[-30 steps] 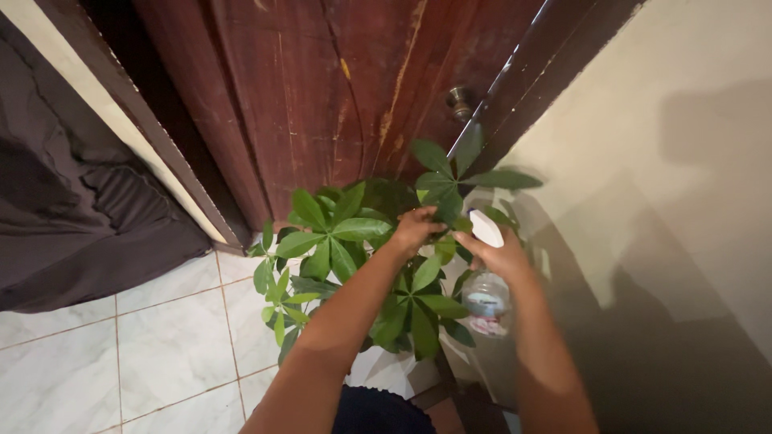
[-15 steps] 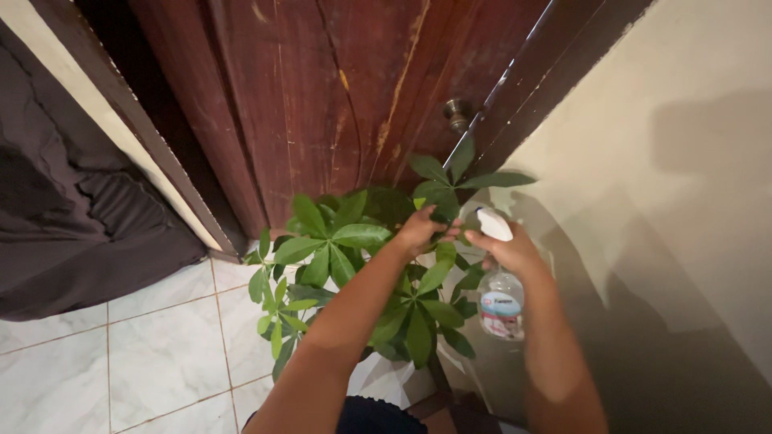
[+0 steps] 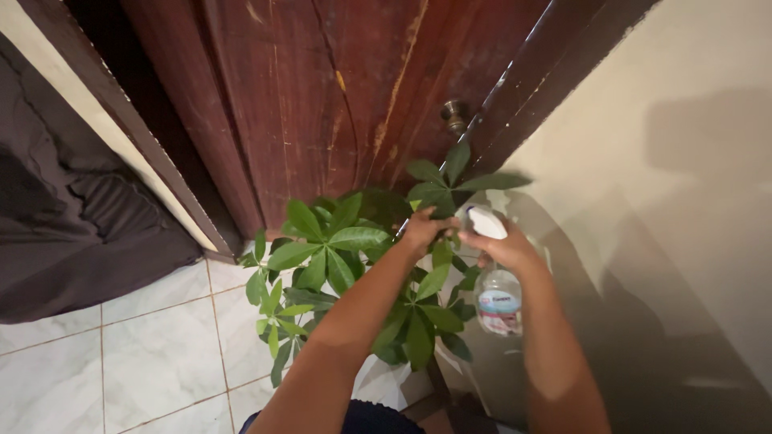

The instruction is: The person sprays water onto the leaves of a potted plant using a spray bottle. They hold the leaves with one hand to position them while spraying with the other, moving around the plant to cover different sections.

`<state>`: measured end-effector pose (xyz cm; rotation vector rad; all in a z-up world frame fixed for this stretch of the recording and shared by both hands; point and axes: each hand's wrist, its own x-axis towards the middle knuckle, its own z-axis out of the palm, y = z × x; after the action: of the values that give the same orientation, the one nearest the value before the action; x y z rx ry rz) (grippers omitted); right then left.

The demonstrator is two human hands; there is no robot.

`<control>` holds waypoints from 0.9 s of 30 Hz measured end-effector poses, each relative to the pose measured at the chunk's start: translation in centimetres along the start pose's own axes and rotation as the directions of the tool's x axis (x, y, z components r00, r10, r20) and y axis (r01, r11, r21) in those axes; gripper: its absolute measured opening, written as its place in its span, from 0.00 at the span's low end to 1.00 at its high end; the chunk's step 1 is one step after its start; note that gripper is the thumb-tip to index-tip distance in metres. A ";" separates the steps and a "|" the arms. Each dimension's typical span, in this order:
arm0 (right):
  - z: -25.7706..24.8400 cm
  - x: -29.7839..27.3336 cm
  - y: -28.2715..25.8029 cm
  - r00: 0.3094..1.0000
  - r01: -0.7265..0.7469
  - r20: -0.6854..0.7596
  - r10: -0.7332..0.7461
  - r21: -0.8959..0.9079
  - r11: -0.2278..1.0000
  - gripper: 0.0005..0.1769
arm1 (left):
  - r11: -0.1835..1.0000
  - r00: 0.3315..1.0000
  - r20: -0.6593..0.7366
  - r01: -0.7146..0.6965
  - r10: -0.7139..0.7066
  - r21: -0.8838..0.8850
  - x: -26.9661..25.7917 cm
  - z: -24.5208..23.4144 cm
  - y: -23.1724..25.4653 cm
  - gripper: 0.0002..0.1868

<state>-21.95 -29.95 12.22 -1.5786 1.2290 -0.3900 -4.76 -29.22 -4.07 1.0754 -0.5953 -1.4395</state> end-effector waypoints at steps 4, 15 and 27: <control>0.3 0.0 -0.6 0.998 -0.034 0.042 0.037 -0.067 0.997 0.32 | 0.996 0.993 -0.104 0.049 -0.056 -0.068 0.1 0.4 -0.2 0.15; 0.8 0.3 -1.0 0.995 -0.097 0.015 0.100 -0.133 0.986 0.37 | 0.998 0.980 -0.192 -0.050 0.043 -0.029 2.2 0.1 -2.8 0.21; 0.5 0.4 0.5 0.996 -0.069 -0.054 0.068 -0.020 0.997 0.36 | 0.754 0.783 -0.202 -0.443 0.589 0.484 5.5 -0.8 -7.0 0.14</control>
<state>-21.62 -29.97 11.49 -1.5486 1.3286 -0.3779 -6.87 -32.98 -11.94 1.3190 -0.8883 -0.6122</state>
